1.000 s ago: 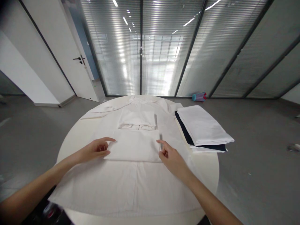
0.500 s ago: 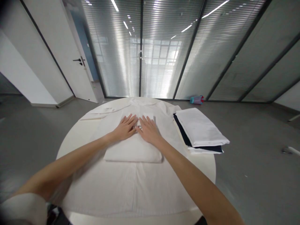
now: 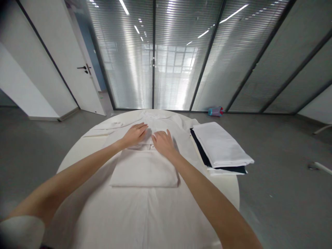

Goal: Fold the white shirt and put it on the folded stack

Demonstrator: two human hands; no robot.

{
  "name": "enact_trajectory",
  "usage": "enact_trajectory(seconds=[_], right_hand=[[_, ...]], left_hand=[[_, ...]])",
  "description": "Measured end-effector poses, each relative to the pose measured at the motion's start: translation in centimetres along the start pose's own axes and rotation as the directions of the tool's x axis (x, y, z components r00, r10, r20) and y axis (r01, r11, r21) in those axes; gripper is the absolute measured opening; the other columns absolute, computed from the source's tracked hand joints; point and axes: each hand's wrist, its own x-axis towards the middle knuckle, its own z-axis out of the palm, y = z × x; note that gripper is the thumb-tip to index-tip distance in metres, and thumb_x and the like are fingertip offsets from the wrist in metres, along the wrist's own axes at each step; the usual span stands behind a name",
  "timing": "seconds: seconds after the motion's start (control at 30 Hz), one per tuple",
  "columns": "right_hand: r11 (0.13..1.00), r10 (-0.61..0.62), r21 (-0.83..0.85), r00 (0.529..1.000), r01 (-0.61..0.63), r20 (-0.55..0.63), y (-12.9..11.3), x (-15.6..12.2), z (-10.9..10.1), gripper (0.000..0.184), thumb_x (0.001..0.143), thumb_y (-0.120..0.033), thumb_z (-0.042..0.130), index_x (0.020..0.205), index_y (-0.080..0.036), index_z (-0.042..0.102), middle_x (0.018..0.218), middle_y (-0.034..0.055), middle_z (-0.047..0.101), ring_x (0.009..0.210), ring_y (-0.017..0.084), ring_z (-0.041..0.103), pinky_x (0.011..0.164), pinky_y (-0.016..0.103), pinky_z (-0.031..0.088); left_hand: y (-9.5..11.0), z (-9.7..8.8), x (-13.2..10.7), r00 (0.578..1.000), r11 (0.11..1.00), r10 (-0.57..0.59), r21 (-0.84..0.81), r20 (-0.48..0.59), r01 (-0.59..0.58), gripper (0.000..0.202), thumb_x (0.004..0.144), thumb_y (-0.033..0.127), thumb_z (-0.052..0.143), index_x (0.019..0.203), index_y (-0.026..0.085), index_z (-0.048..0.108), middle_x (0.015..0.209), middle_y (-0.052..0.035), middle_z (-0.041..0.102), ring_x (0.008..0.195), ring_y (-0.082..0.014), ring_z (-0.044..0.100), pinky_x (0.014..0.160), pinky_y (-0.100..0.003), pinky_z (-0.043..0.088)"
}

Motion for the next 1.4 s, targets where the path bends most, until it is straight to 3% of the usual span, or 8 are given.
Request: enact_trajectory(seconds=[0.17, 0.37, 0.5, 0.63, 0.87, 1.0, 1.17, 1.4], right_hand=[[0.998, 0.035, 0.043, 0.998, -0.038, 0.059, 0.8, 3.8, 2.3, 0.061, 0.105, -0.045, 0.02, 0.154, -0.011, 0.036, 0.161, 0.0148, 0.032, 0.149, 0.031, 0.025, 0.12, 0.051, 0.019], [0.992, 0.089, 0.068, 0.973, -0.105, 0.215, 2.2, 3.7, 5.0, 0.08, 0.101, -0.064, 0.013, 0.156, -0.008, 0.028, 0.164, 0.0177, 0.019, 0.152, 0.03, 0.016, 0.122, 0.05, 0.012], [0.995, 0.07, 0.059, 0.98, -0.083, 0.189, 2.1, 3.6, 4.7, 0.076, 0.101, -0.062, 0.016, 0.154, -0.01, 0.034, 0.162, 0.0164, 0.028, 0.151, 0.029, 0.022, 0.121, 0.049, 0.015], [0.992, 0.093, 0.076, 0.99, -0.101, 0.102, 3.5, 4.6, 3.8, 0.061, 0.104, -0.053, 0.023, 0.15, -0.017, 0.042, 0.157, 0.0122, 0.04, 0.146, 0.028, 0.032, 0.117, 0.045, 0.026], [0.979, 0.117, 0.132, 0.956, -0.157, 0.271, 7.7, 7.0, 2.3, 0.056, 0.094, -0.031, 0.053, 0.146, -0.007, 0.048, 0.147, 0.0202, 0.051, 0.133, 0.036, 0.048, 0.11, 0.048, 0.036], [0.977, 0.081, 0.174, 0.969, -0.123, 0.232, 8.1, 7.4, 0.0, 0.053, 0.089, -0.023, 0.058, 0.141, -0.011, 0.054, 0.143, 0.0169, 0.054, 0.13, 0.029, 0.052, 0.109, 0.041, 0.038], [0.948, 0.04, 0.313, 0.998, -0.05, 0.037, 7.4, 6.6, -4.2, 0.036, 0.082, -0.018, 0.062, 0.117, -0.01, 0.067, 0.123, 0.0142, 0.064, 0.114, 0.024, 0.059, 0.103, 0.036, 0.043], [0.927, -0.069, 0.358, 0.987, 0.117, -0.145, 3.6, -1.6, -9.7, 0.018, 0.08, -0.018, 0.059, 0.097, -0.019, 0.062, 0.101, 0.0053, 0.065, 0.095, 0.022, 0.06, 0.086, 0.033, 0.046]], left_hand=[[-1.1, 3.1, 1.4, 0.978, 0.989, -0.144, 0.001, 0.149, 0.146, 0.056, 0.103, 0.037, 0.034, 0.147, 0.004, 0.04, 0.155, -0.0213, 0.04, 0.148, -0.0298, 0.031, 0.12, -0.044, 0.025], [-5.4, 3.2, -1.7, 0.909, 0.954, -0.277, -0.019, 0.312, 0.298, 0.076, 0.098, 0.062, 0.031, 0.151, 0.008, 0.035, 0.159, -0.0232, 0.029, 0.151, -0.0325, 0.023, 0.119, -0.049, 0.021], [-7.3, 2.5, -3.7, 0.913, 0.951, -0.278, -0.05, 0.3, 0.306, 0.074, 0.097, 0.063, 0.029, 0.152, 0.014, 0.034, 0.161, -0.0179, 0.029, 0.152, -0.0281, 0.022, 0.121, -0.047, 0.016], [-8.2, 2.4, -2.8, 0.906, 0.882, -0.35, -0.241, 0.239, 0.404, 0.075, 0.085, 0.065, 0.054, 0.14, 0.015, 0.051, 0.15, -0.0178, 0.048, 0.144, -0.034, 0.036, 0.118, -0.047, 0.024], [-9.7, 0.8, 0.5, 0.892, 0.764, -0.409, -0.462, 0.192, 0.45, 0.076, 0.064, 0.044, 0.081, 0.129, 0.012, 0.062, 0.117, -0.0151, 0.066, 0.095, -0.0233, 0.065, 0.089, -0.036, 0.052], [-8.9, -1.1, 1.4, 0.893, 0.696, -0.425, -0.576, 0.149, 0.428, 0.078, 0.06, 0.035, 0.084, 0.13, 0.01, 0.062, 0.109, -0.0107, 0.066, 0.079, -0.0138, 0.06, 0.082, -0.032, 0.052], [-6.5, -5.7, 0.5, 0.904, 0.623, -0.415, -0.691, 0.103, 0.365, 0.064, 0.057, 0.036, 0.084, 0.115, 0.012, 0.072, 0.098, -0.0073, 0.07, 0.078, -0.0171, 0.059, 0.078, -0.033, 0.049], [0.1, -12.2, -6.1, 0.99, 0.801, -0.143, -0.589, -0.012, 0.108, 0.029, 0.081, 0.04, 0.068, 0.098, 0.017, 0.071, 0.102, -0.008, 0.068, 0.092, -0.0208, 0.063, 0.081, -0.032, 0.05]])
